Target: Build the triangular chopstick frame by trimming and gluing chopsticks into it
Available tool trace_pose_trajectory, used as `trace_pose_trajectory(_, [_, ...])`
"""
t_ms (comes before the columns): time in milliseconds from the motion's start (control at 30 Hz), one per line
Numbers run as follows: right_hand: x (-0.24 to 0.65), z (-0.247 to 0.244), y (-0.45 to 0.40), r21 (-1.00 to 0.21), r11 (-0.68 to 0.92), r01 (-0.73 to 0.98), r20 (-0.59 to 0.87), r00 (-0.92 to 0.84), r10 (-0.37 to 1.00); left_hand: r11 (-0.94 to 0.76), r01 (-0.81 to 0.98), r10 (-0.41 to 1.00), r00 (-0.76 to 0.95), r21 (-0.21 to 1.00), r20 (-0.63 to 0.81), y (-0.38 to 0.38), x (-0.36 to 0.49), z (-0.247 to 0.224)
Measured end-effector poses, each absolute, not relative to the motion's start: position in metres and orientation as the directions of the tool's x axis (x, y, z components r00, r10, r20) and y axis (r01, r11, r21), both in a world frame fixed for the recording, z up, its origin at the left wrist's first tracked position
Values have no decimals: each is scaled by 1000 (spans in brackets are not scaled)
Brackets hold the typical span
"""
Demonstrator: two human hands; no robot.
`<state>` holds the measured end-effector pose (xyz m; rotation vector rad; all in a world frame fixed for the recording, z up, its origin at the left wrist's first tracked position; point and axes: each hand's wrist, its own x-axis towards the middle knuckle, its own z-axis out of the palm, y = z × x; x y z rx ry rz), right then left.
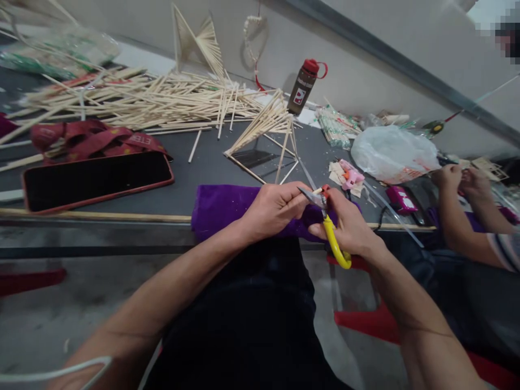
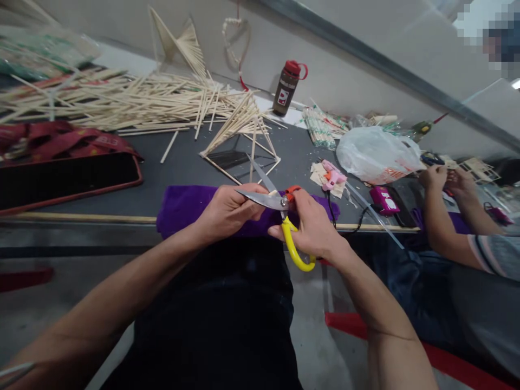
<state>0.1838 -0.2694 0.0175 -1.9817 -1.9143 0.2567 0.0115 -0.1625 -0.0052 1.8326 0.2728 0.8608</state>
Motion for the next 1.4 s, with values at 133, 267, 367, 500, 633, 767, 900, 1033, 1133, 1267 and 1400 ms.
trace_pose_trajectory(133, [183, 15, -266, -372, -40, 927, 100, 83, 992, -423, -224, 554, 703, 878, 446, -160, 12, -11])
trace_pose_trajectory(267, [184, 13, -260, -355, -22, 935, 96, 59, 994, -420, -235, 556, 696, 876, 454, -155, 12, -17])
trace_pose_trajectory(367, [186, 12, -254, -367, -18, 930, 94, 56, 994, -404, -261, 558, 689, 877, 462, -149, 15, -22])
trace_pose_trajectory(500, [190, 8, -247, -393, -39, 919, 77, 76, 994, -355, -279, 569, 693, 892, 443, -142, 18, -27])
trace_pose_trajectory(633, [192, 3, -246, -411, -66, 909, 61, 100, 993, -274, -263, 590, 713, 925, 377, -140, 22, -29])
trace_pose_trajectory(767, [194, -1, -246, -424, -79, 902, 51, 111, 993, -184, -274, 611, 720, 944, 328, -141, 26, -29])
trace_pose_trajectory(900, [194, 0, -244, -427, -88, 900, 33, 112, 993, -128, -285, 661, 689, 950, 296, -144, 27, -25])
trace_pose_trajectory(1033, [192, 6, -247, -370, -70, 926, 48, 94, 994, -268, -234, 676, 646, 935, 355, -148, 22, -22])
trace_pose_trajectory(1133, [191, 9, -251, -328, -18, 944, 93, 51, 994, -299, -208, 670, 649, 931, 360, -151, 16, -18])
trace_pose_trajectory(1267, [192, 10, -253, -293, 36, 955, 130, 2, 992, -273, -201, 642, 690, 941, 334, -153, 11, -8])
trace_pose_trajectory(1400, [193, 14, -254, -281, 79, 956, 153, -36, 988, -175, -238, 609, 736, 955, 295, -153, 10, -1])
